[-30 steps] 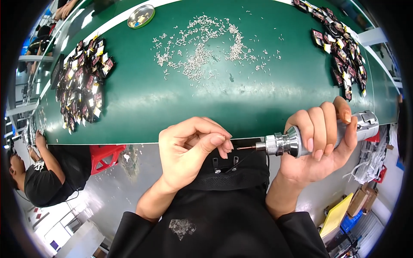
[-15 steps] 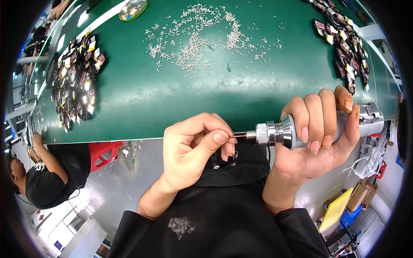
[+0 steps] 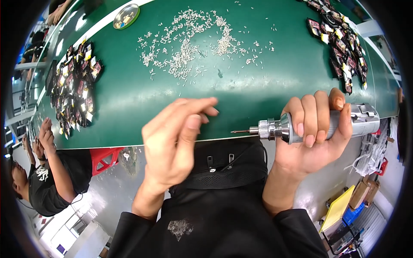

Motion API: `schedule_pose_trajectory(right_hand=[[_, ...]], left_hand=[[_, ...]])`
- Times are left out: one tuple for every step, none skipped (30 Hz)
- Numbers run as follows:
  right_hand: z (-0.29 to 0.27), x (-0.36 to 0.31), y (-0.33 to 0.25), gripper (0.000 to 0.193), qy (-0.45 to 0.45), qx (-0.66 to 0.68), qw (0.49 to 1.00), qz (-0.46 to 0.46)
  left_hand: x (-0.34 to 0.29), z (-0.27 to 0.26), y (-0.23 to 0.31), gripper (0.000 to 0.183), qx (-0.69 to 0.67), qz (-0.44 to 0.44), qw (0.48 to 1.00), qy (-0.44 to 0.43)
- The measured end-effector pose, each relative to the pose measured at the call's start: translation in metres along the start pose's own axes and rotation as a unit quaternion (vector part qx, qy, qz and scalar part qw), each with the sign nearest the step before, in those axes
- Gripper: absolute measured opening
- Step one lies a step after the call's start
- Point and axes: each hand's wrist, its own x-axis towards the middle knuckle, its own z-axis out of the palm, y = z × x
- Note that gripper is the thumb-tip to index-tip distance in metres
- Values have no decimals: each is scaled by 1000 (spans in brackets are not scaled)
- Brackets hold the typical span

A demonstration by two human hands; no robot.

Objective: Assembling small electronic components using an electric screwdriver on a factory assembly line.

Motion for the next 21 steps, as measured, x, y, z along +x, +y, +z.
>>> schedule_pose_trajectory(right_hand=[[3,3,0,20,14,6,1000,-7],[2,4,4,19,42,-1,999,-2],[2,3,7,18,70,0,998,3],[-3,2,10,17,94,-9,995,5],[-8,2,13,18,117,-16,993,12],[-14,0,16,17,129,-15,991,14],[-17,-2,18,16,152,-11,988,20],[-18,-5,20,15,159,9,987,26],[-17,-8,22,15,142,8,989,33],[-13,-11,23,15,125,6,991,40],[-14,-13,22,15,111,11,993,38],[-16,-15,22,14,95,5,995,41],[-17,-15,21,14,81,-5,996,41],[-17,-14,20,14,72,-4,997,36],[-16,-12,21,14,82,-3,996,47],[-16,-11,20,14,92,-4,994,56],[-21,-12,20,13,90,4,994,59],[-23,-11,20,13,82,2,995,51],[-23,-10,21,13,81,-1,995,56],[-23,-9,22,12,81,-4,995,62],[-26,-8,24,12,78,5,995,67]], left_hand=[[8,-12,1,29,8,-18,1000,23],[18,-25,-4,26,19,-32,998,49],[29,-38,-7,21,71,-26,996,51],[46,-46,-15,17,119,-12,991,59],[64,-52,-21,10,132,-10,989,73],[85,-57,-29,13,160,-2,985,57],[108,-60,-34,14,193,-9,980,47],[133,-64,-36,15,224,-18,974,38],[157,-70,-47,15,254,6,966,44],[178,-77,-60,15,283,28,957,51],[199,-78,-75,14,302,42,951,58],[216,-76,-85,16,320,56,944,64],[231,-70,-94,22,354,54,931,63],[246,-60,-100,29,387,52,918,62],[258,-50,-106,41,415,46,906,74],[271,-42,-112,47,418,35,906,65],[285,-34,-113,49,407,11,910,74],[296,-28,-114,51,397,-15,914,82],[305,-23,-116,52,394,-7,915,86],[313,-18,-119,53,407,-14,909,93],[322,-16,-121,50,420,-4,902,99]])
